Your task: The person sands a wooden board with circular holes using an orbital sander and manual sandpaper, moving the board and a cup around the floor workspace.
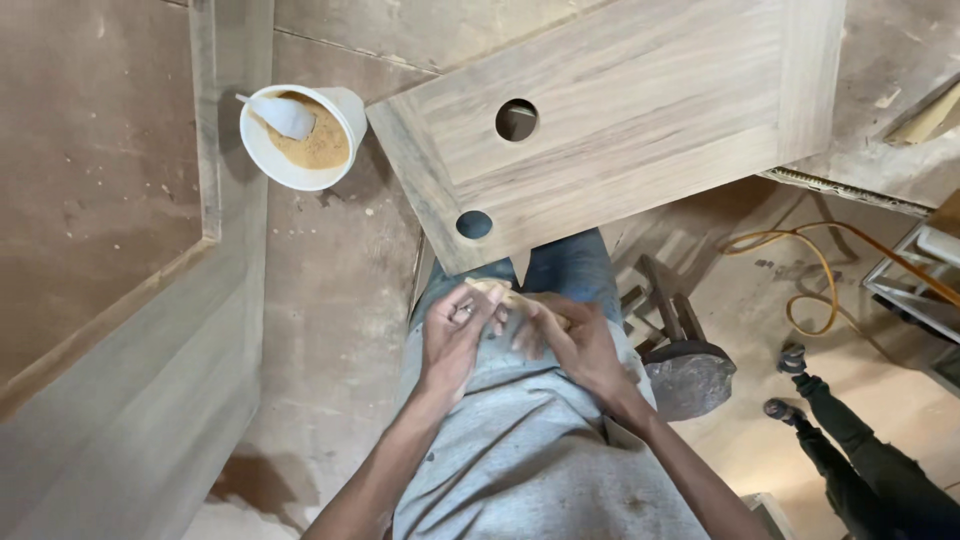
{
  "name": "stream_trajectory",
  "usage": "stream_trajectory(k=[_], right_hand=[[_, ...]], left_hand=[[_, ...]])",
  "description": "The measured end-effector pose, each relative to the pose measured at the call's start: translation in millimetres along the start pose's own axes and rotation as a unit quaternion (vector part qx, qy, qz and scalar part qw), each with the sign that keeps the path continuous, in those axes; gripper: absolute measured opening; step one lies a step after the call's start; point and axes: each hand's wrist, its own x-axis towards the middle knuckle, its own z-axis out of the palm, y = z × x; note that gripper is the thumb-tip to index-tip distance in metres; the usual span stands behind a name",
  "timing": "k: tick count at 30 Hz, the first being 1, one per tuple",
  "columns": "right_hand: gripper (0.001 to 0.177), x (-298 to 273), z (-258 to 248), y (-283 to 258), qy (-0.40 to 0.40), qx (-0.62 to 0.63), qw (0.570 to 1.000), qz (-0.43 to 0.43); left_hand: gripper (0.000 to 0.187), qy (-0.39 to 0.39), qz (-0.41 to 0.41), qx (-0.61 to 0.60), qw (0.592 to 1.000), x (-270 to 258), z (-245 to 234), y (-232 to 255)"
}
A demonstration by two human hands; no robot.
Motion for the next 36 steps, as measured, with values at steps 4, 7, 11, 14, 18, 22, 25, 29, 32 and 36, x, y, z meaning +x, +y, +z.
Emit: stream_trajectory(k=[4,7,11,14,18,22,25,29,32,36], right_hand=[[0.031,-1.0,1.5,-18.0,-0.026,-0.145,0.988,0.044],[0.035,-0.1,4.6,-39.9,-0.039,-0.169,0.983,0.059],[0.032,-1.5,-0.8,-37.2,-0.021,-0.184,0.982,0.027],[0.024,-4.7,-7.5,-34.5,-0.046,-0.138,0.989,0.017],[0.021,-10.1,-12.0,-26.7,-0.053,-0.115,0.992,0.028],[0.02,-17.9,-6.0,-26.8,-0.007,-0.07,0.994,0.088],[0.016,-23.6,-8.6,-18.4,0.002,-0.03,0.993,0.114],[0.016,-25.7,-14.5,1.3,-0.006,0.095,0.99,0.106],[0.025,-27.7,-18.5,-9.9,-0.038,0.119,0.988,0.089],[0.013,-33.0,-21.6,-3.8,-0.067,0.122,0.985,0.1]], left_hand=[[0.014,0.008,-0.007,0.079,0.997,-3.8,-9.8,12.9],[0.013,-0.02,0.016,0.189,0.982,-7.4,-11.2,30.9],[0.006,-0.091,0.061,0.221,0.969,-6.2,-16.0,35.3],[0.008,-0.117,0.064,0.205,0.97,-5.8,-22.4,21.0],[0.005,-0.127,0.073,0.222,0.964,-12.5,-15.3,21.0],[0.024,-0.123,0.097,0.187,0.97,-18.0,-8.8,18.2],[0.032,-0.128,0.093,0.144,0.977,-19.4,-5.7,19.2],[0.024,-0.145,0.099,0.197,0.965,-22.0,2.0,29.9],[0.019,-0.167,0.116,0.245,0.948,-17.5,-4.4,25.0],[0.015,-0.223,0.17,0.27,0.921,-11.1,-17.2,23.2]])
